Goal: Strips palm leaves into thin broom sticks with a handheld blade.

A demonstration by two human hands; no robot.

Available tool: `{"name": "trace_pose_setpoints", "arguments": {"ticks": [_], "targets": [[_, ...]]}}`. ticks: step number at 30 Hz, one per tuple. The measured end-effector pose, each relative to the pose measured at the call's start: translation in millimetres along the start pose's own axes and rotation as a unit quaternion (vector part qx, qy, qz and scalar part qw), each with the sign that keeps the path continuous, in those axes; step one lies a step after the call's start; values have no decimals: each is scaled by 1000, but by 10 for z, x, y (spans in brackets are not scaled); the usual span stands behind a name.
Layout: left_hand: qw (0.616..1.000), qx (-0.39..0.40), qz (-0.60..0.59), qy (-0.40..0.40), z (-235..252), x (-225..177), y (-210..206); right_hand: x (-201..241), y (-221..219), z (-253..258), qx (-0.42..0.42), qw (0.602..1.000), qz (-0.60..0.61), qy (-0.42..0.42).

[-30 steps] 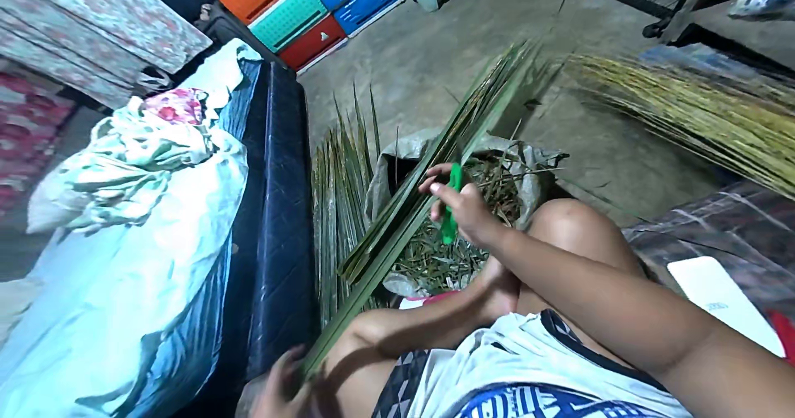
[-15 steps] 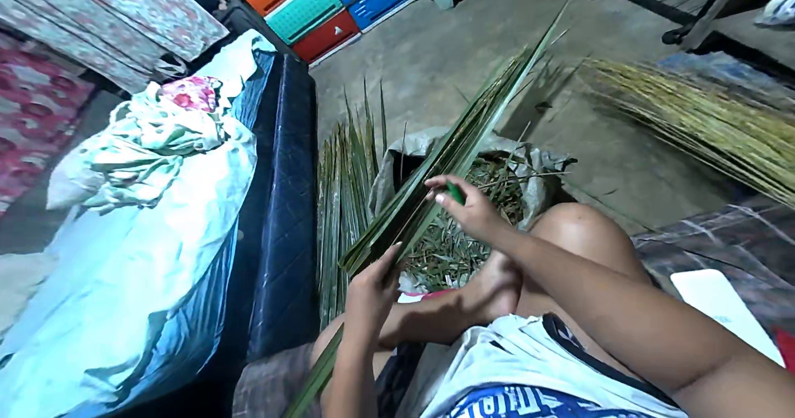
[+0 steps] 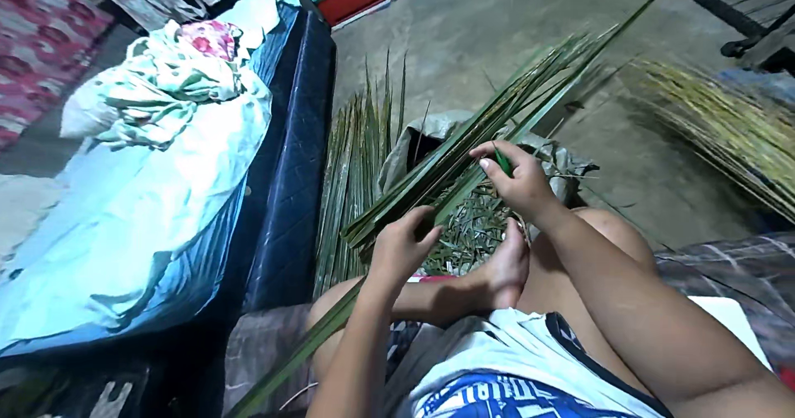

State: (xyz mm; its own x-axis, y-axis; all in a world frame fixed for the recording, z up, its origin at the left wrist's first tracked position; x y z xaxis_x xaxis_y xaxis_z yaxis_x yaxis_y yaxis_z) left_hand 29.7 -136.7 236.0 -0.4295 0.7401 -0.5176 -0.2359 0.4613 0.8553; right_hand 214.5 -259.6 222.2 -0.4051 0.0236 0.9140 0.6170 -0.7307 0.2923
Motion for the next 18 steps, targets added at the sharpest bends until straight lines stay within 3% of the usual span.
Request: {"name": "trace_pose_setpoints", "arguments": {"ticks": [5, 8, 10, 14, 16, 18], "targets": [[1000, 3, -21, -7, 161, -91, -61, -68, 160, 2, -77, 995, 7, 59], [998, -49, -38, -22, 181, -53, -29, 0, 166, -52, -109, 988, -4, 112], [997, -73, -34, -12, 184, -19, 17, 65, 8, -105, -32, 994, -39, 93], [991, -126, -33, 12, 192, 31, 80, 198, -487, -296, 242, 967, -63, -40], [990, -133, -41, 34, 202, 66, 85, 209, -662, -380, 301, 952, -16, -55], [988, -137, -46, 52, 206, 98, 63, 193, -751, -418, 302, 950, 35, -69]]}}
Point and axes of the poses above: each hand's wrist, its own z-axis towards the middle knuckle, its own y-axis out of the back of the hand, x = y × z, the point moved 5 cm from there along z, towards the middle knuckle, and after that the axes turned 1 degree about z, right-handed, at the moved point
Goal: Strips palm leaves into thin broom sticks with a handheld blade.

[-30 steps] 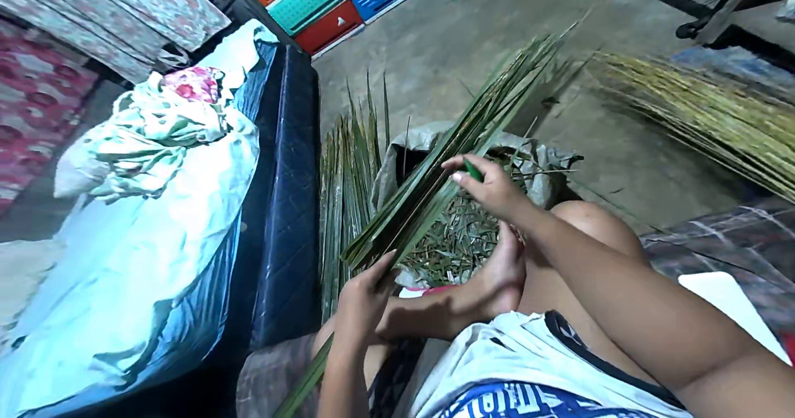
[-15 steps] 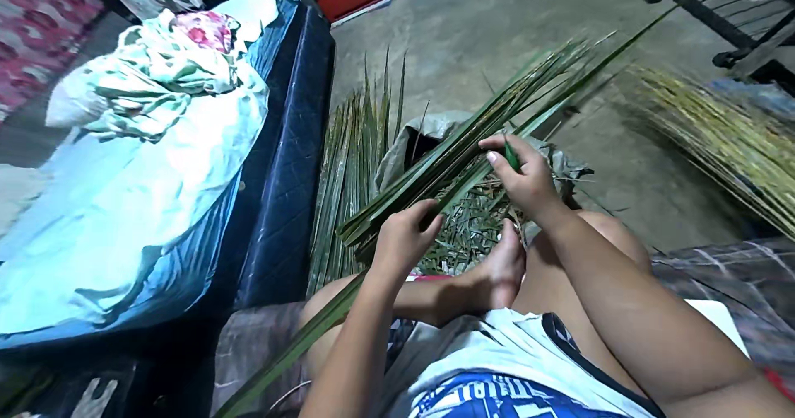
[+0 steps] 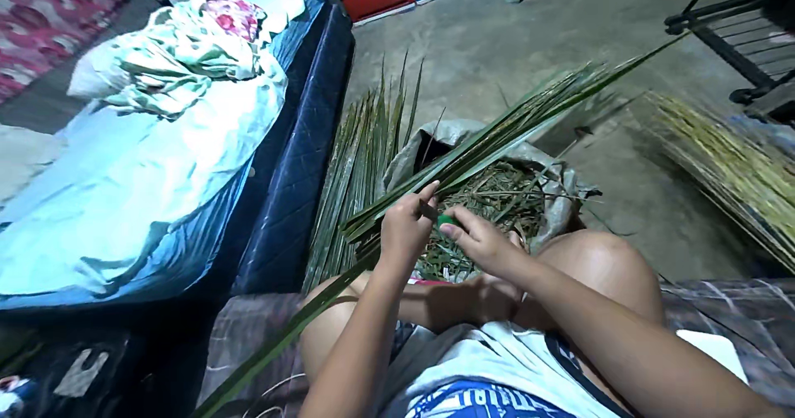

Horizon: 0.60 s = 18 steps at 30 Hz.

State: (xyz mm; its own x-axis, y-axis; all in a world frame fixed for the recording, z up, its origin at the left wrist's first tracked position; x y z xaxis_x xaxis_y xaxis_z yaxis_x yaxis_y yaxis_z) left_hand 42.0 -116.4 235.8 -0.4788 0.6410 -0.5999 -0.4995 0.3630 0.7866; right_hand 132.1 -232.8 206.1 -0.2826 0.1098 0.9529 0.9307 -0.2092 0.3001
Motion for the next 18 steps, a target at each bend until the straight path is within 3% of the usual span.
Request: {"name": "trace_pose_setpoints", "arguments": {"ticks": [6, 10, 13, 18], "targets": [[999, 1, 53, 9, -36, -60, 24, -122, 45, 47, -38, 994, 99, -21], [997, 8, 27, -67, -11, -121, 1, -154, 97, 56, -70, 987, 142, -8], [996, 5, -11, -86, 19, -141, -19, -122, 91, 49, -41, 985, 166, -8], [999, -3, -25, -32, 13, -114, -10, -58, 44, 23, 31, 963, 269, -6]]}}
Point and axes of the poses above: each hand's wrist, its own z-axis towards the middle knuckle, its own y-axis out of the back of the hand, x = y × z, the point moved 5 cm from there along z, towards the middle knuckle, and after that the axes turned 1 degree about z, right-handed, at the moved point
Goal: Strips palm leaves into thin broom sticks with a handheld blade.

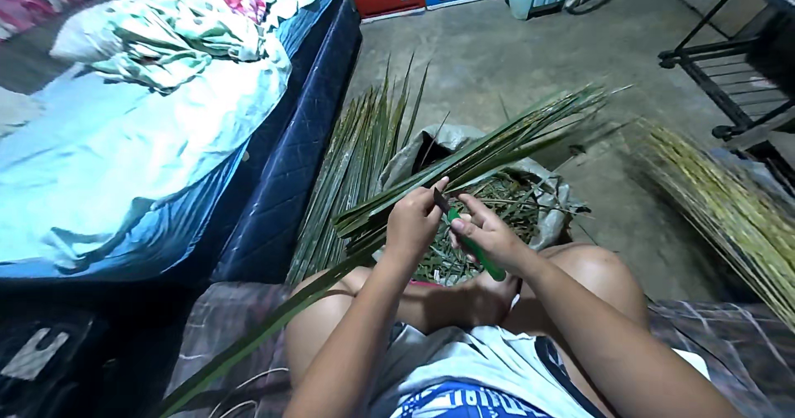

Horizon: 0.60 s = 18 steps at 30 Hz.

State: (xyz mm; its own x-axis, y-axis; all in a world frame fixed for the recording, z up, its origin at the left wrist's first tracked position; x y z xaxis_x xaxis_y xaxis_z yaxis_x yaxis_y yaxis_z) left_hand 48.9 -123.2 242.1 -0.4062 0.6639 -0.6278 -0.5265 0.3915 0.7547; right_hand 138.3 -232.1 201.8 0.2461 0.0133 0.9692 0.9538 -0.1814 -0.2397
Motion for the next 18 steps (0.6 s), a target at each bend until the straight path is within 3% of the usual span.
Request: {"name": "trace_pose_setpoints", "arguments": {"ticks": [5, 18], "targets": [[999, -38, 19, -11, -35, -29, -2, -21, -44, 12, -9, 996, 84, 3], [994, -83, 58, -35, -134, -62, -50, -37, 104, 45, -180, 980, -52, 70]]}}
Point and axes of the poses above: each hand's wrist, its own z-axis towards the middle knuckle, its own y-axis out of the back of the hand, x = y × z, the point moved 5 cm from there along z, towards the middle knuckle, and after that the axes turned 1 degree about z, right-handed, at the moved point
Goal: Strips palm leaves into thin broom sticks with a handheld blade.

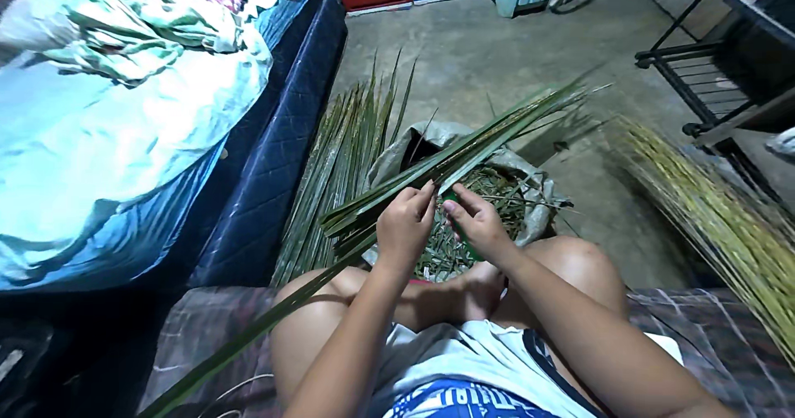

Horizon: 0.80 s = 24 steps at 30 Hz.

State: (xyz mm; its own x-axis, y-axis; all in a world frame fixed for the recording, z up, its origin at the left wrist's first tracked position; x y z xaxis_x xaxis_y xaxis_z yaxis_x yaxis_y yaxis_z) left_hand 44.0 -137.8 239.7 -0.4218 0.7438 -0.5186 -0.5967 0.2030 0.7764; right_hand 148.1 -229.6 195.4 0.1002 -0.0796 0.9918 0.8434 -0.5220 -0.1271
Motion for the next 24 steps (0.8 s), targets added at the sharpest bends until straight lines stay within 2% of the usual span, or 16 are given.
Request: {"name": "trace_pose_setpoints", "arguments": {"ticks": [9, 15, 24], "targets": [[999, 1, 15, -33, -58, 125, 47, 55, 210, 88, -53, 999, 7, -1], [999, 31, 9, -31, -76, 380, 104, 96, 679, 258, -130, 991, 2, 11], [998, 67, -15, -14, -86, 984, 295, 121, 1321, 399, -245, 969, 0, 18]]}}
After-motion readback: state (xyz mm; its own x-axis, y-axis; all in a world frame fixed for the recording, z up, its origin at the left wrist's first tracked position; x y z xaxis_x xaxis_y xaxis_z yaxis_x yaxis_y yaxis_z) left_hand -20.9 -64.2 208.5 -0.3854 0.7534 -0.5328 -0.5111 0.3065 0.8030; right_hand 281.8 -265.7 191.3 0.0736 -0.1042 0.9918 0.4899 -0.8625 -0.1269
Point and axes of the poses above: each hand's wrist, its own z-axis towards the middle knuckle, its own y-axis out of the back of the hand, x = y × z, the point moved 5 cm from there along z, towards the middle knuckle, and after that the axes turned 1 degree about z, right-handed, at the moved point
